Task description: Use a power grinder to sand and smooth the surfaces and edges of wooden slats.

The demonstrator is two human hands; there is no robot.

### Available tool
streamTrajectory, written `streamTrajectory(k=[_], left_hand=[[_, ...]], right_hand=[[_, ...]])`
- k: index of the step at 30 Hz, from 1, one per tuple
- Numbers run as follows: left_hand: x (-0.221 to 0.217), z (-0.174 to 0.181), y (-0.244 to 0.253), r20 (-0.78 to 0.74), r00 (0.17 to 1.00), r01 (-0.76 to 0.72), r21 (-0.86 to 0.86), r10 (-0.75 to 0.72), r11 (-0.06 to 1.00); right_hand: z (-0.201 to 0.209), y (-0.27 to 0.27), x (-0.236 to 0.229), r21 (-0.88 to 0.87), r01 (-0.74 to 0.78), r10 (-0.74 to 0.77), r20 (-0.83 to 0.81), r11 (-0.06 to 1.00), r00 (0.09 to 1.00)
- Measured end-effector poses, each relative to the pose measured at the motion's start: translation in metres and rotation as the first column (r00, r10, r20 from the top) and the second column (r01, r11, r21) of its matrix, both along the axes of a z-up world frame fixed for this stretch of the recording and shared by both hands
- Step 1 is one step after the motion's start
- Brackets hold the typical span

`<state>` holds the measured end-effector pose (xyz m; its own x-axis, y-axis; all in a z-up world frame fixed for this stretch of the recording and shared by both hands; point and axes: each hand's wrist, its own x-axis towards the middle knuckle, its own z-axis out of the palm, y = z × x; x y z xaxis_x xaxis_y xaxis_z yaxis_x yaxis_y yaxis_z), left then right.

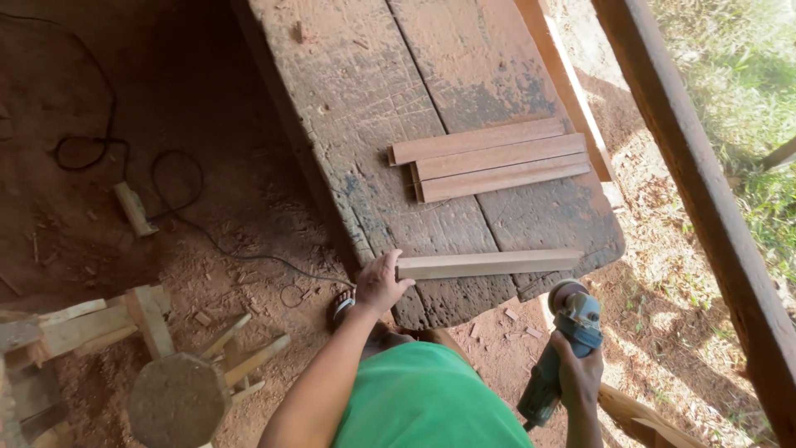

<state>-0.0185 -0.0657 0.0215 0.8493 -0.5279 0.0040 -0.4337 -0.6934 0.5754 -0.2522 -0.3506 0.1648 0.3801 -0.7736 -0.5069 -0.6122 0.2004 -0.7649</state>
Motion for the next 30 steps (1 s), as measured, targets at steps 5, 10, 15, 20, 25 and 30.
streamTrajectory(k=[5,10,15,20,25,30], left_hand=[[0.003,0.018,0.015,-0.404,0.905,-0.175,-0.068,0.133,0.982],[0.0,0.013,0.024,-0.41,0.908,-0.222,-0.297,0.087,0.929],[0.009,0.022,0.029,-0.509,0.861,-0.138,-0.233,0.001,0.963],[0.013,0.015,0.033,-0.541,0.84,-0.109,-0.256,-0.049,0.961],[0.016,0.022,0.035,-0.67,0.741,-0.107,-0.19,-0.049,0.976],[0.019,0.035,0.037,-0.693,0.72,-0.113,-0.159,-0.029,0.981]], right_hand=[[0.025,0.037,0.032,0.001,-0.13,0.13,-0.049,0.991,0.99],[0.037,0.073,0.072,0.099,-0.306,0.315,-0.101,0.947,0.944],[0.021,0.103,0.099,0.172,-0.464,0.489,-0.161,0.869,0.857],[0.002,0.122,0.121,0.04,-0.703,0.688,-0.251,0.71,0.681],[0.001,0.136,0.139,-0.05,-0.793,0.746,-0.308,0.607,0.59],[-0.003,0.142,0.145,0.008,-0.794,0.76,-0.296,0.608,0.579]])
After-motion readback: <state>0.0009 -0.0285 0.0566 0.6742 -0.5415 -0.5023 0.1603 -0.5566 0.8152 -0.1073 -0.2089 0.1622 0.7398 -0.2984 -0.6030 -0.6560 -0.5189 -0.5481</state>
